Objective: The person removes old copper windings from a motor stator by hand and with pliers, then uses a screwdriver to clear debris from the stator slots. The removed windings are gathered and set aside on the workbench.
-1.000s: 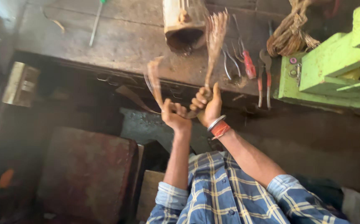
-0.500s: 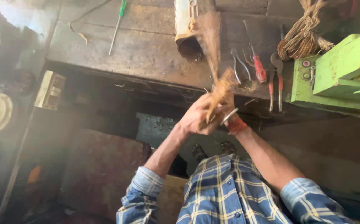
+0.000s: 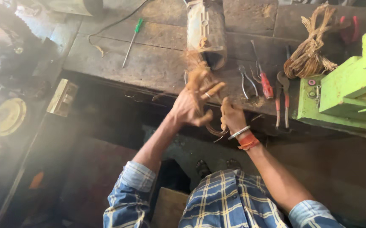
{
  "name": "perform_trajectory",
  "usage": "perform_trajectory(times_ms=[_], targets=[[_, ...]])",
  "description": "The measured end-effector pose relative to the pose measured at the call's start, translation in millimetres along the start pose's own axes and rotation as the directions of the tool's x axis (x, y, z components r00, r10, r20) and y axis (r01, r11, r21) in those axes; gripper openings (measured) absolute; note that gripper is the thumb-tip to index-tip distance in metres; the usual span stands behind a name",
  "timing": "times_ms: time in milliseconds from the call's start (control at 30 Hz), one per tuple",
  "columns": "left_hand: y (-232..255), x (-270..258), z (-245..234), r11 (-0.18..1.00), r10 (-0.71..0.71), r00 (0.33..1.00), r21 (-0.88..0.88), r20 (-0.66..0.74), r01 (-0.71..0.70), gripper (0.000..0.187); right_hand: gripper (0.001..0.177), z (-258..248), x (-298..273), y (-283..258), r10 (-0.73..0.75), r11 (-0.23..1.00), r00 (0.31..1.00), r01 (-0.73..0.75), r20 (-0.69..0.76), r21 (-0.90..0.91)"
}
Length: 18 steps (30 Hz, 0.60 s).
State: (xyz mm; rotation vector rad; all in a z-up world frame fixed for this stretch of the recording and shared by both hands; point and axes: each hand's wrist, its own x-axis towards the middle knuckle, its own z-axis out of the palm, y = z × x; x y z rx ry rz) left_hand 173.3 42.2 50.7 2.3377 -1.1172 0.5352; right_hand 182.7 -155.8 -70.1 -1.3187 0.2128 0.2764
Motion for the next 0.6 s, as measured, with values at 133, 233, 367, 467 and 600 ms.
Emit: perform_trajectory(times_ms=[133, 233, 367, 467, 600], targets=[[-19, -7, -2, 0.983, 0.099, 0.995, 0.160, -0.031, -0.092, 0.078, 0.047, 15, -22, -39, -0.041, 0.974, 0.997, 0.056, 0.070, -0.218], [-37, -19, 11, 0.996, 0.065, 0.997, -0.063, -0.037, -0.067, 0.022, 0.045, 24, -38, -57, -0.305, 0.858, 0.947, 0.321, 0.105, -0.401], [-61, -58, 52, 0.943, -0.326, 0.944, -0.093, -0.047, 0.320, 0.030, 0.031, 37, -50, -60, -0.773, 0.314, 0.527, 0.802, 0.354, -0.509], [-93, -85, 89, 0.564, -0.588, 0.745, -0.501, 0.315, 0.657, 0.037, 0.032, 42, -46, -52, -0.767, 0.149, 0.444, 0.825, 0.463, -0.545], [-113, -114, 109, 0.156, -0.441, 0.492, -0.476, 0.750, 0.865, 0.047, 0.034, 38, -36, -28, -0.606, 0.089, 0.466, 0.845, 0.644, -0.528]])
